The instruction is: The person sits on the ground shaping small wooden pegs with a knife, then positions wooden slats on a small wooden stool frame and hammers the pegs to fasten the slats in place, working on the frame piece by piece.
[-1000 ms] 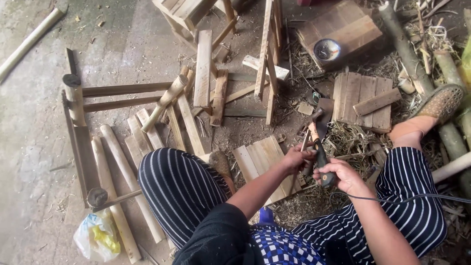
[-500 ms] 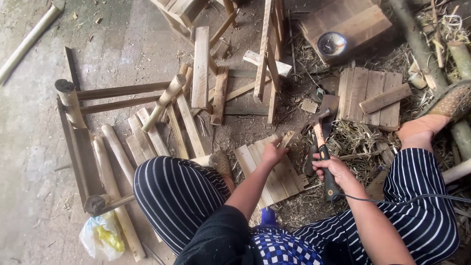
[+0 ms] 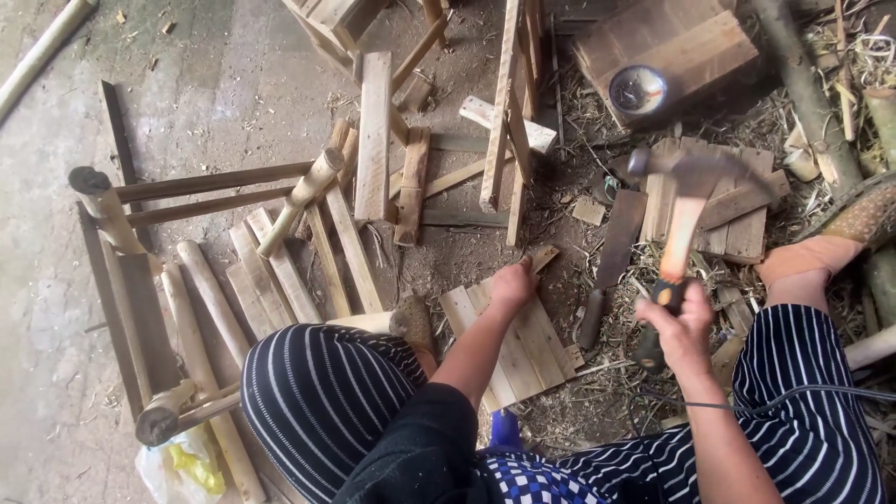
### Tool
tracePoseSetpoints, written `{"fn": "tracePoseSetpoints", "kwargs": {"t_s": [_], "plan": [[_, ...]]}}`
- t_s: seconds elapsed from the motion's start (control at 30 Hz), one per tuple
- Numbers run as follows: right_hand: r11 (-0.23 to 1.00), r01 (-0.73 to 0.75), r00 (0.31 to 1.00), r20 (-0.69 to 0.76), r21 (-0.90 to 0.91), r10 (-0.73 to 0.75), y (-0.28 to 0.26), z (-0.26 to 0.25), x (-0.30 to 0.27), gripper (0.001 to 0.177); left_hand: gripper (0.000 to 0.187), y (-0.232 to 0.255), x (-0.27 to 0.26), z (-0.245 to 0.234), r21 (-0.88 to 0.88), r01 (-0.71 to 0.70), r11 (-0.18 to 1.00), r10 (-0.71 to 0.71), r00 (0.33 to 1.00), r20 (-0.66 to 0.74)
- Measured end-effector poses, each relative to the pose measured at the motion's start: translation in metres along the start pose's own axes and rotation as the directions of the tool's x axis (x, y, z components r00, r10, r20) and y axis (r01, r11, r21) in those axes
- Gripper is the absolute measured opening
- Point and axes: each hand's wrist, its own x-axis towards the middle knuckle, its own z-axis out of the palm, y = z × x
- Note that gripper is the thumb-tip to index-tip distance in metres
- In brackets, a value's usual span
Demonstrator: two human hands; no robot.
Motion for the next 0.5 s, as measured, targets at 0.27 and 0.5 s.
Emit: {"fn": "tracePoseSetpoints", "kwargs": {"t_s": [0.27, 0.5], "plan": [[0.958, -0.285, 0.952, 0.112, -0.023, 0.285, 0.044, 0.039, -0.008, 0.019, 0.049, 0.009, -0.012, -0.001, 0.091, 0.000, 0.996, 0.001, 1.000, -0.014], [0.933, -0.360, 0.930, 0.071, -0.024, 0.360, 0.063, 0.062, -0.007, 0.026, 0.053, 0.015, -0.022, -0.021, 0.139, -0.001, 0.990, -0.005, 0.999, 0.041]]}}
